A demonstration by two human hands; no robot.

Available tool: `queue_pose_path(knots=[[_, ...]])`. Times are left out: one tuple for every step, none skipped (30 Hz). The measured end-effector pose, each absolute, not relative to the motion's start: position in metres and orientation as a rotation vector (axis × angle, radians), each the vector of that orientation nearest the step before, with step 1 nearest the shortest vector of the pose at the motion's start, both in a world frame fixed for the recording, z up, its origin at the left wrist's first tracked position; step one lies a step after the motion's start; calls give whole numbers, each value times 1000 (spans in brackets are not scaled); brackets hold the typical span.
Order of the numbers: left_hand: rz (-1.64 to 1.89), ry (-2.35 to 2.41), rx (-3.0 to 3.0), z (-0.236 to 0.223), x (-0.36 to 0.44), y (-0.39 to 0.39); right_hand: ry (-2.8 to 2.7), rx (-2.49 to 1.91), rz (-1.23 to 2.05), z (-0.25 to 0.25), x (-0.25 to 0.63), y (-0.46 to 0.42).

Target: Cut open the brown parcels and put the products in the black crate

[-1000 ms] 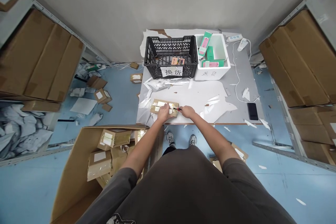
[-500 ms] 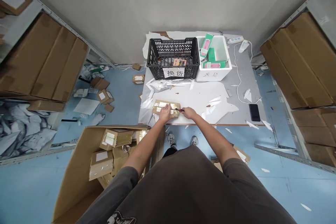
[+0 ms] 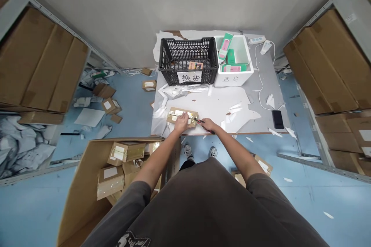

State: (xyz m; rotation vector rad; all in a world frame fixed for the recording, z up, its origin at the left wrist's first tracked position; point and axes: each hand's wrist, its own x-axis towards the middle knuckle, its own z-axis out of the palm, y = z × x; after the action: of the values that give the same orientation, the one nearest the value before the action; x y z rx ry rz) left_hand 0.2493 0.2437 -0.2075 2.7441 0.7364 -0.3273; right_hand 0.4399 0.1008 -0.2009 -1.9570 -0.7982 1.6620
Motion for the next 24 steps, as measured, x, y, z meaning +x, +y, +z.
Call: queue_pose_path(knots=[[-325, 736, 2744, -207, 250, 244, -744, -1918, 1685, -203, 439, 99], [-323, 735, 2744, -207, 251, 244, -698, -1889, 1700, -204, 438, 97], [-324, 732, 2743, -206, 251, 244, -658, -1869, 1709, -206, 438, 96], [-324, 730, 2741, -205, 252, 244, -628, -1856, 1711, -207, 437, 95], [-325, 725, 2737, -205, 252, 245, -607, -1846, 1709, -208, 436, 95], [-327, 719, 2734, -204, 253, 245, -596, -1838, 1709, -208, 435, 95], [-326, 716, 2731, -203, 253, 245, -595, -1831, 1706, -208, 435, 95], [-322, 712, 2729, -203, 253, 245, -603, -1827, 1702, -208, 435, 95], [-315, 712, 2727, -203, 253, 246, -614, -1829, 1693, -207, 434, 95], [-310, 709, 2728, -203, 253, 246, -624, -1833, 1683, -206, 434, 95], [-306, 707, 2730, -203, 253, 247, -629, -1831, 1676, -205, 434, 94], [-304, 706, 2734, -203, 253, 247, -626, -1822, 1673, -205, 434, 93], [-305, 705, 2739, -203, 253, 247, -615, -1807, 1674, -205, 434, 92], [-307, 706, 2743, -203, 253, 247, -598, -1793, 1677, -205, 433, 91], [-314, 707, 2746, -203, 253, 247, -579, -1783, 1682, -205, 432, 91], [-320, 710, 2748, -203, 254, 247, -561, -1777, 1685, -206, 431, 90], [-324, 711, 2750, -203, 254, 248, -546, -1772, 1686, -207, 430, 90], [-327, 706, 2749, -203, 254, 248, -536, -1763, 1688, -208, 430, 91], [-327, 702, 2748, -203, 254, 248, -530, -1750, 1693, -209, 429, 91], [-325, 703, 2744, -203, 254, 248, -528, -1742, 1701, -210, 429, 92], [-324, 707, 2739, -203, 254, 249, -528, -1744, 1705, -211, 429, 92], [-323, 712, 2732, -204, 254, 249, -531, -1759, 1704, -212, 429, 93], [-327, 715, 2725, -205, 253, 250, -537, -1779, 1704, -212, 430, 93], [-331, 718, 2719, -205, 253, 250, -543, -1797, 1703, -212, 430, 92]])
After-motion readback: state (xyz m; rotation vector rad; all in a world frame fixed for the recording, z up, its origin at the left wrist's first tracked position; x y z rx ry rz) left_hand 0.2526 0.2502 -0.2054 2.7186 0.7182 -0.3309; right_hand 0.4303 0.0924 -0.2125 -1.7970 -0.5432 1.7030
